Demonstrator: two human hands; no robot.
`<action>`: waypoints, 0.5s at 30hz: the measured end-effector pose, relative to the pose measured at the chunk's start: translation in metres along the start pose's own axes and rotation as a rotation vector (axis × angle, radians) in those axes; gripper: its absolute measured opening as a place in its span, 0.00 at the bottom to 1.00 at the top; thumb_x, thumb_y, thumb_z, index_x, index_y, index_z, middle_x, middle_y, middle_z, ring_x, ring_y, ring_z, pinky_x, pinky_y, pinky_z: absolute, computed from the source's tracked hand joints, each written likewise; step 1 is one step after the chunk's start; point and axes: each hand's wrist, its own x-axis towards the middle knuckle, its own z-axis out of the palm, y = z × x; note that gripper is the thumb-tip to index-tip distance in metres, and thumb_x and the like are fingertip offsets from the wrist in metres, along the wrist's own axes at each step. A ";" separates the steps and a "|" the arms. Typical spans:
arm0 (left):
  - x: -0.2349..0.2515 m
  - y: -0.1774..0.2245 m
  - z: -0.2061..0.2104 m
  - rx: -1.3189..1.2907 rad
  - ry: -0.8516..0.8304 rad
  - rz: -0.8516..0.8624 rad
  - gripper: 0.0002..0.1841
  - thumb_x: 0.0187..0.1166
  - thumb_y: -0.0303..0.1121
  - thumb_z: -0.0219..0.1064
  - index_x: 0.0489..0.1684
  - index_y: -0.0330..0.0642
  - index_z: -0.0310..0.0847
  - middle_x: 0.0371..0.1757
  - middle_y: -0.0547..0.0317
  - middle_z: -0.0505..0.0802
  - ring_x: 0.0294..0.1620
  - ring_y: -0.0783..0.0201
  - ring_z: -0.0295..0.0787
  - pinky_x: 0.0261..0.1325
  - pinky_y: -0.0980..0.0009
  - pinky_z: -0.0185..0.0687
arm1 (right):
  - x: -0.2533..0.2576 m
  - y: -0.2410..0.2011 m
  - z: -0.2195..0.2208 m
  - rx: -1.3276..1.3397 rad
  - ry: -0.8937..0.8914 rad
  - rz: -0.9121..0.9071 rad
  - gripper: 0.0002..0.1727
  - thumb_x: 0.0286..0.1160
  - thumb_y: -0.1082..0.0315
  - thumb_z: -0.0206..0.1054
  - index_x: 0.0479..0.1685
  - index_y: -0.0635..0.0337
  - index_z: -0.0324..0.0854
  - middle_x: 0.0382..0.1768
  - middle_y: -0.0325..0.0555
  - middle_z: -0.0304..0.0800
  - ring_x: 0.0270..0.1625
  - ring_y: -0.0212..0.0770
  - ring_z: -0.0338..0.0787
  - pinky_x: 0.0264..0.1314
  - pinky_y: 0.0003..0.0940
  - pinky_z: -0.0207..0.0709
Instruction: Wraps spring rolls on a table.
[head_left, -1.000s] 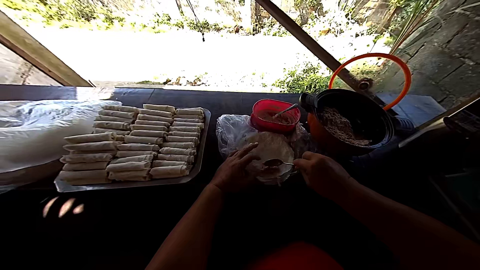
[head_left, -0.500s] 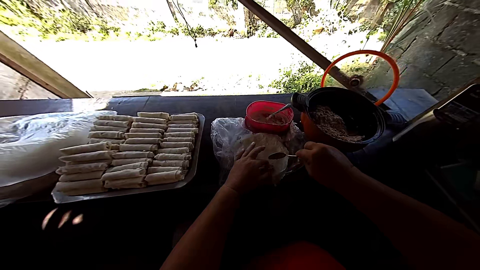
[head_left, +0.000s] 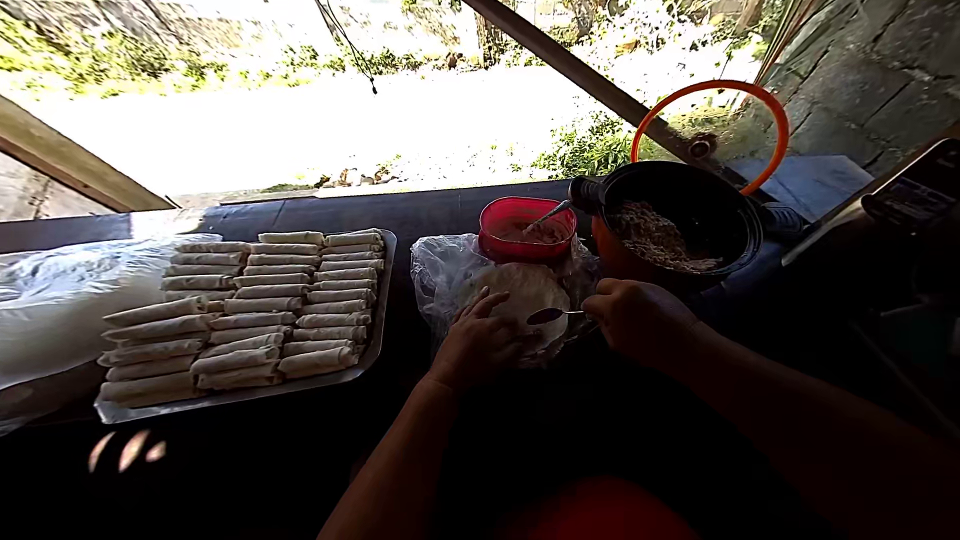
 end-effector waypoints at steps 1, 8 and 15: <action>-0.002 -0.003 0.002 -0.035 0.016 0.004 0.15 0.73 0.59 0.70 0.48 0.67 0.94 0.82 0.71 0.81 0.91 0.59 0.61 0.90 0.45 0.57 | 0.001 -0.001 0.004 0.000 -0.014 -0.012 0.14 0.87 0.64 0.57 0.51 0.50 0.91 0.43 0.44 0.89 0.47 0.44 0.92 0.48 0.43 0.87; -0.008 -0.011 0.003 -0.181 0.054 -0.004 0.23 0.68 0.55 0.76 0.62 0.62 0.90 0.82 0.66 0.81 0.89 0.60 0.65 0.89 0.49 0.60 | 0.002 0.000 -0.006 -0.004 0.043 -0.006 0.13 0.87 0.64 0.59 0.50 0.50 0.91 0.42 0.42 0.89 0.44 0.42 0.91 0.46 0.41 0.87; -0.008 -0.014 0.004 -0.180 0.008 -0.024 0.14 0.66 0.56 0.77 0.45 0.68 0.95 0.82 0.75 0.81 0.92 0.63 0.58 0.93 0.48 0.53 | -0.001 0.009 -0.019 0.010 0.132 0.026 0.12 0.85 0.62 0.62 0.49 0.46 0.93 0.39 0.39 0.88 0.42 0.38 0.91 0.42 0.38 0.87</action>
